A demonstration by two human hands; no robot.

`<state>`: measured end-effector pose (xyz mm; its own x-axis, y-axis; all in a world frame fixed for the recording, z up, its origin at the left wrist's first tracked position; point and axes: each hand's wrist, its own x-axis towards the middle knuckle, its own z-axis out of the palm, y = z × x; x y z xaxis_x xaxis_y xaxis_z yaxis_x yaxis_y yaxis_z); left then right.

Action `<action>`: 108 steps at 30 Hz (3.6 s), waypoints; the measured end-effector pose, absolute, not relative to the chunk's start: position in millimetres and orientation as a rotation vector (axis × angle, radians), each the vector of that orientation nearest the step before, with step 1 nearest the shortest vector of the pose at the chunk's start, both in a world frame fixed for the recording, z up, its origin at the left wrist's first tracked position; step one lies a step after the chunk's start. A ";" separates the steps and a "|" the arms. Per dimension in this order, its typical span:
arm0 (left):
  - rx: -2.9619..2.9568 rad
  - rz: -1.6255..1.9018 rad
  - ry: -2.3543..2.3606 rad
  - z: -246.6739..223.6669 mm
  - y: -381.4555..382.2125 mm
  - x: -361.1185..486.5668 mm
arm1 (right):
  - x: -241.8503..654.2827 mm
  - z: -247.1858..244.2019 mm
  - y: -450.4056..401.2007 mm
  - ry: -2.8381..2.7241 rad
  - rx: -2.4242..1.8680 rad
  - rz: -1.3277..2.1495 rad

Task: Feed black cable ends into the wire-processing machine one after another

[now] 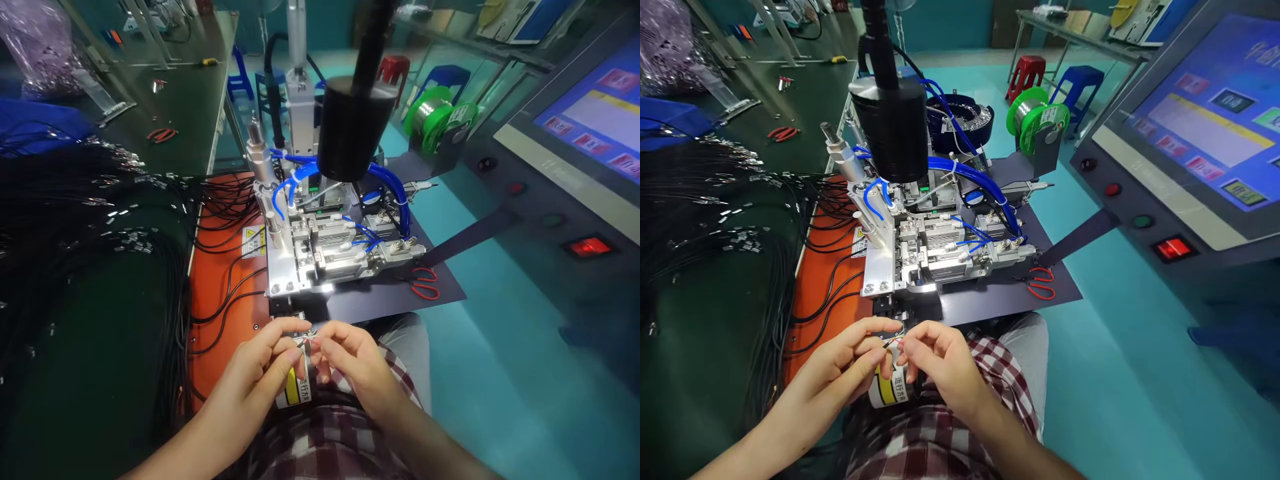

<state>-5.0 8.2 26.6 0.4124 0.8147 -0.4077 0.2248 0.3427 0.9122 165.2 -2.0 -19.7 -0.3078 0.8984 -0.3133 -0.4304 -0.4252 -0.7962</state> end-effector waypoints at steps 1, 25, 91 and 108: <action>1.182 0.522 1.103 26.3 8.0 -4.6 | 163.5 -20.4 -2.0 -0.740 -0.935 1.871; 0.857 0.735 1.109 15.6 4.9 3.0 | 146.2 -4.4 -9.8 -0.949 -1.262 1.655; 0.708 0.654 1.160 13.4 -0.2 1.4 | 156.5 -9.9 -2.9 -0.952 -1.219 1.634; 0.845 0.542 1.152 11.7 2.5 -2.1 | 172.5 -8.6 8.8 -1.071 -1.122 1.836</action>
<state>-2.1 2.5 11.7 0.3357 0.7535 -0.5653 0.0448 0.5866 0.8086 172.5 8.8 -8.6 -0.3605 0.8758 -0.3209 -0.1521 -0.3946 -0.9062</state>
